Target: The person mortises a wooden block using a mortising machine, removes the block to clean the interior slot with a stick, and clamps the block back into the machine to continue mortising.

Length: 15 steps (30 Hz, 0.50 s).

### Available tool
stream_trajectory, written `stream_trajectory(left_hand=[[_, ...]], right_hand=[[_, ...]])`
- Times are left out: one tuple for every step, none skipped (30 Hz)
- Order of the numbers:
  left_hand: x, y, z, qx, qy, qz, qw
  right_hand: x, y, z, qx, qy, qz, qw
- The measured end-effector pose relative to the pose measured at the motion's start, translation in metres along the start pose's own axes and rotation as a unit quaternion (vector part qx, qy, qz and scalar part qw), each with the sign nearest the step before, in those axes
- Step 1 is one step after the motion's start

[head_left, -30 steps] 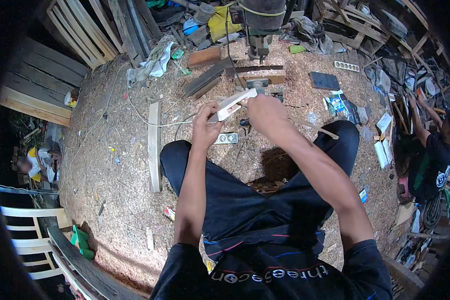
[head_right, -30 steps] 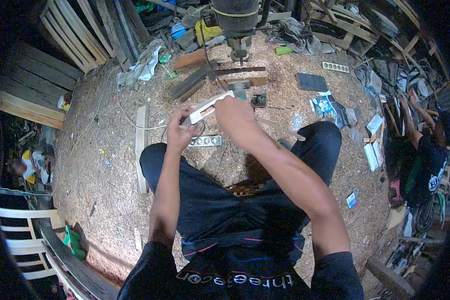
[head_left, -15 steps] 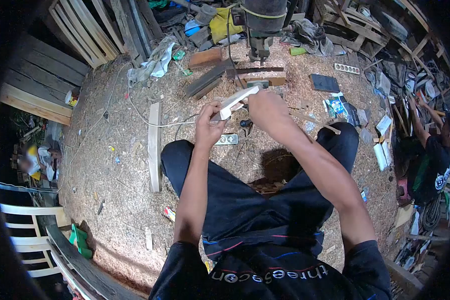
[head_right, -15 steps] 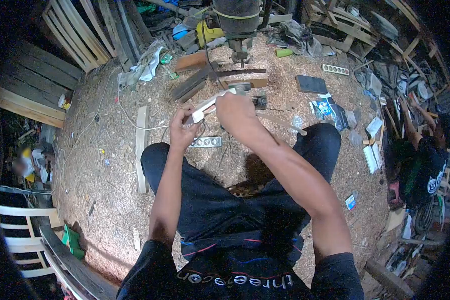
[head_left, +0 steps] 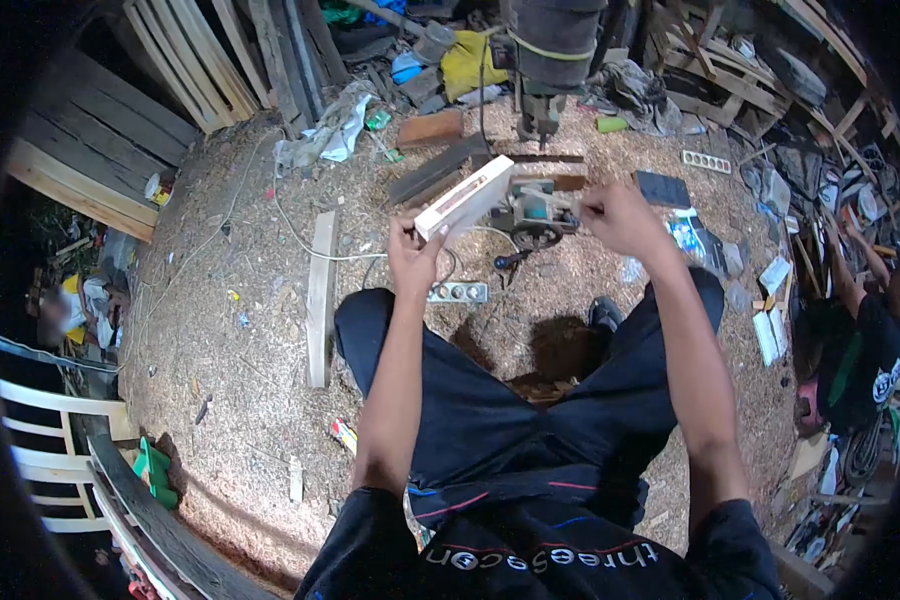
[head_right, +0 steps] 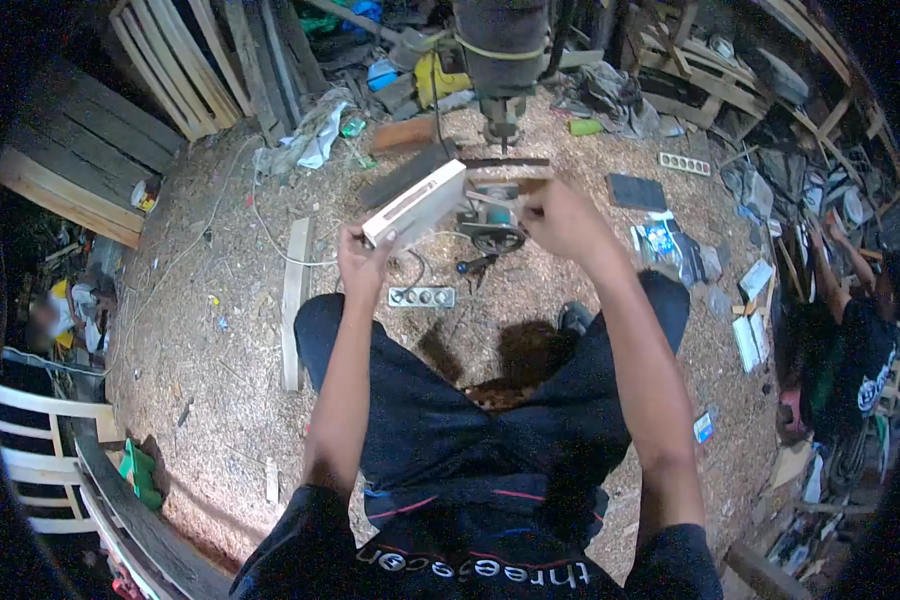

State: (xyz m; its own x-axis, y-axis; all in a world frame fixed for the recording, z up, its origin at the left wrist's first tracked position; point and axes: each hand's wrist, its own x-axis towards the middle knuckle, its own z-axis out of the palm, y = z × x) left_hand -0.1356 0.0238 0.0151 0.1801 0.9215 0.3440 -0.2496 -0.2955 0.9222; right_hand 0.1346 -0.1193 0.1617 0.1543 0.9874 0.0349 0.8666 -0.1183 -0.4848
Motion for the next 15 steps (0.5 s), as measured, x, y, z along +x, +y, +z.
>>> stream_trajectory(left_hand=[[0.002,0.001,-0.002,-0.078,-0.009,-0.098,0.992],[0.003,0.0,-0.004,-0.16,-0.001,-0.173,0.972],[0.001,0.015,0.004,-0.238,0.006,-0.25,0.939],[-0.002,0.023,0.012,-0.313,0.014,-0.325,0.892],[-0.003,0.016,0.016,-0.324,0.041,-0.345,0.88],[-0.003,0.013,0.018,-0.357,0.061,-0.355,0.862],[-0.003,0.01,0.02,-0.391,0.082,-0.363,0.842],[-0.005,0.008,0.018,-0.423,0.104,-0.372,0.819],[-0.004,0.005,0.013,-0.475,0.085,-0.382,0.788],[-0.003,0.001,0.009,-0.485,0.096,-0.387,0.778],[-0.001,-0.003,0.007,-0.496,0.105,-0.392,0.768],[-0.001,-0.004,0.006,-0.506,0.117,-0.397,0.756],[0.0,-0.005,0.004,-0.512,0.112,-0.39,0.757],[-0.001,-0.006,0.003,-0.513,0.112,-0.392,0.755],[-0.002,-0.004,0.002,-0.514,0.112,-0.394,0.753]], right_hand=[[-0.004,-0.003,0.006,0.032,0.011,0.027,0.999],[-0.007,-0.005,0.013,0.066,0.021,0.056,0.996],[-0.008,-0.008,0.022,0.099,0.05,0.027,0.993],[-0.009,-0.012,0.034,0.132,0.078,-0.001,0.988],[-0.01,-0.017,0.045,0.165,0.104,-0.027,0.98],[-0.01,-0.021,0.054,0.215,0.112,-0.006,0.97],[-0.009,-0.025,0.061,0.264,0.118,0.013,0.957],[-0.01,-0.029,0.068,0.312,0.12,0.035,0.942],[-0.011,-0.034,0.071,0.277,0.141,0.017,0.95],[-0.013,-0.04,0.073,0.278,0.125,0.017,0.952],[-0.013,-0.045,0.072,0.278,0.111,0.015,0.954],[-0.014,-0.051,0.072,0.278,0.094,0.015,0.956],[-0.012,-0.056,0.073,0.282,0.09,0.008,0.955],[-0.013,-0.063,0.072,0.268,0.086,0.013,0.959],[-0.015,-0.075,0.064,0.255,0.082,0.016,0.963]])
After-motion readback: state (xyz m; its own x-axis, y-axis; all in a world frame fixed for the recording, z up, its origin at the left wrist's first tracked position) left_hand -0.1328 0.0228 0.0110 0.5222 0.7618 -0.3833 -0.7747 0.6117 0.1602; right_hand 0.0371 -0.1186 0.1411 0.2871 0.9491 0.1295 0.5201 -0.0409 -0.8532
